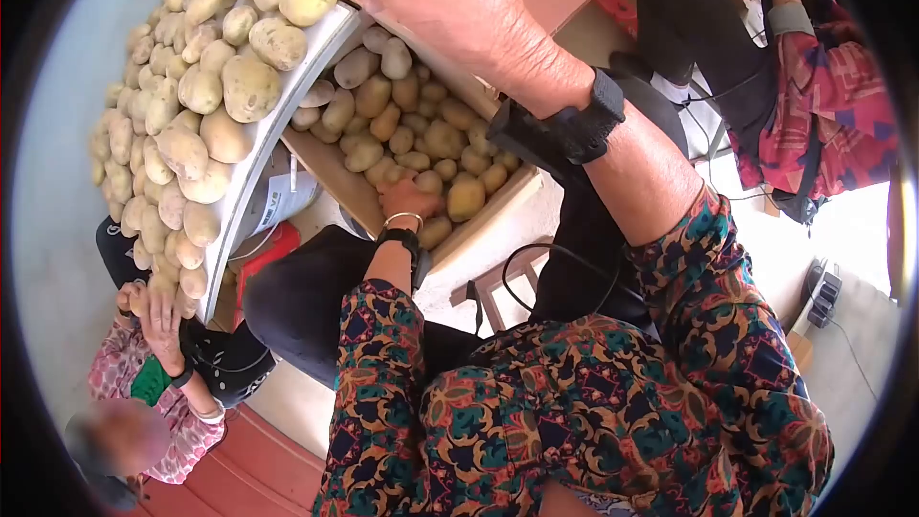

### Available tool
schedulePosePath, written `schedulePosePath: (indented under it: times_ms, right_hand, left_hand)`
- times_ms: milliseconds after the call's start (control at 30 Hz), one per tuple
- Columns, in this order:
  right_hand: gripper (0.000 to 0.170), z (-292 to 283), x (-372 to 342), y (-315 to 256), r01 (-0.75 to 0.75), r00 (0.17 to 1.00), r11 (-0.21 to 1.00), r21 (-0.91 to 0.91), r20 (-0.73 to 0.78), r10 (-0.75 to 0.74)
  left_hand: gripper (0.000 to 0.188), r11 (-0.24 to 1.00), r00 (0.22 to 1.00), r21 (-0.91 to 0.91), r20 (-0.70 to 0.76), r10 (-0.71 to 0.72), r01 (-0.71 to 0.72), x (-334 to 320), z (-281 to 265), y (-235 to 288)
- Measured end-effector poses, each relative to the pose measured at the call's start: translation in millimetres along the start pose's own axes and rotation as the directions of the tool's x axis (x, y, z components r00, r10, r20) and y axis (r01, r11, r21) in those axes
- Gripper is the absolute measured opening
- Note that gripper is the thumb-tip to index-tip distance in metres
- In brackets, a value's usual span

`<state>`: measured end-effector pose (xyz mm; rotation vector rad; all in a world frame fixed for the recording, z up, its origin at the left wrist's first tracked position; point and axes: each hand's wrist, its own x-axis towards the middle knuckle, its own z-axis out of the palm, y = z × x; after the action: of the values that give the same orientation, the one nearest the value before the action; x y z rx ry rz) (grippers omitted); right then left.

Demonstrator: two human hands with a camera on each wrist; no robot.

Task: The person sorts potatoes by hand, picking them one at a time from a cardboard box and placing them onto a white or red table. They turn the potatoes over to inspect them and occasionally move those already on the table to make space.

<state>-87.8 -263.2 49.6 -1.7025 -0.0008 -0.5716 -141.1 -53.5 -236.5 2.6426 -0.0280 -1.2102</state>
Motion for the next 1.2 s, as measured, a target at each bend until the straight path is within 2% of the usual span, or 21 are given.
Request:
schedulePosePath:
  times_ms: [67,133,200,233,300,333,367,400,433,500,533,567,600,667,733,833,900,933,1000,1133,1200]
  right_hand:
    - [0.023,-2,-2,4,-0.014,0.999,0.988,0.153,-0.035,0.02]
    - [0.024,-10,-2,2,-0.023,0.999,0.99,0.142,-0.023,0.026]
    - [0.025,-9,-2,12,-0.031,0.999,0.992,0.126,-0.014,0.033]
    - [0.023,-4,-2,29,-0.048,0.999,0.992,0.119,0.026,0.045]
    - [0.022,-2,-1,33,-0.04,0.998,0.993,0.114,0.061,0.033]
    - [0.026,-4,-5,27,-0.174,0.975,0.979,0.103,0.159,0.157]
    - [0.03,-6,-8,22,-0.301,0.927,0.95,0.076,0.257,0.273]
    - [0.031,-5,-11,23,-0.306,0.903,0.951,0.032,0.326,0.28]
    - [0.032,-3,-16,27,-0.212,0.915,0.977,0.004,0.351,0.197]
    - [0.036,3,-22,34,-0.006,0.912,0.993,-0.116,0.406,0.053]
    - [0.041,10,-27,39,-0.034,0.896,0.998,-0.059,0.441,0.057]
    - [0.049,11,-29,34,-0.102,0.847,0.975,-0.199,0.497,0.19]
    - [0.056,11,-31,28,-0.178,0.793,0.969,-0.168,0.558,0.243]
    - [0.059,17,-32,24,-0.334,0.775,0.934,-0.129,0.527,0.35]
    - [0.059,17,-27,21,-0.361,0.751,0.924,-0.128,0.547,0.37]
    - [0.057,24,-27,27,-0.333,0.784,0.892,-0.306,0.436,0.442]
    - [0.056,26,-21,22,-0.368,0.835,0.922,-0.122,0.392,0.386]
    - [0.056,29,-18,15,-0.358,0.838,0.924,-0.133,0.391,0.38]
    - [0.056,37,-10,-3,-0.493,0.824,0.866,0.079,0.362,0.436]
    - [0.058,68,12,19,-0.48,0.84,0.868,0.125,0.35,0.414]
    - [0.056,89,26,22,-0.238,0.929,0.971,-0.005,0.289,0.229]
  left_hand:
    - [0.084,0.993,0.997,-0.1,-0.039,-0.064,0.06,0,-6,1]
    - [0.083,0.974,0.988,-0.203,-0.087,-0.125,0.105,1,-18,0]
    - [0.082,0.856,0.986,-0.506,-0.164,0.02,-0.102,-1,-29,-7]
    - [0.082,0.859,0.984,-0.501,-0.175,0.025,-0.111,-16,-42,-3]
    - [0.08,0.386,0.974,-0.915,-0.029,0.226,-0.116,-68,-89,21]
    - [0.08,0.387,0.973,-0.913,-0.044,0.226,-0.131,-86,-105,27]
    - [0.08,0.248,0.936,-0.952,-0.086,0.342,-0.178,-103,-121,32]
    - [0.08,0.099,0.883,-0.973,-0.143,0.446,-0.208,-117,-134,35]
    - [0.08,0.088,0.879,-0.968,-0.173,0.445,-0.235,-129,-145,37]
    - [0.081,-0.046,0.785,-0.953,-0.274,0.556,-0.3,-147,-167,39]
    - [0.082,-0.101,0.757,-0.948,-0.302,0.58,-0.301,-154,-175,41]
    - [0.083,-0.159,0.728,-0.935,-0.347,0.591,-0.316,-160,-182,45]
    - [0.083,-0.201,0.709,-0.928,-0.369,0.601,-0.313,-158,-184,46]
    - [0.084,-0.297,0.672,-0.896,-0.443,0.593,-0.329,-153,-185,50]
    - [0.08,-0.358,0.696,-0.893,-0.441,0.567,-0.273,-150,-181,53]
    - [0.074,-0.401,0.712,-0.889,-0.428,0.556,-0.222,-148,-178,54]
    - [0.071,-0.425,0.713,-0.875,-0.451,0.537,-0.233,-150,-184,55]
    - [0.065,-0.459,0.718,-0.851,-0.484,0.501,-0.255,-153,-186,55]
    - [0.062,-0.509,0.739,-0.834,-0.477,0.475,-0.212,-155,-189,48]
    - [0.051,-0.548,0.818,-0.814,-0.444,0.366,-0.196,-138,-184,25]
    - [0.05,-0.53,0.849,-0.82,-0.426,0.313,-0.216,-139,-184,21]
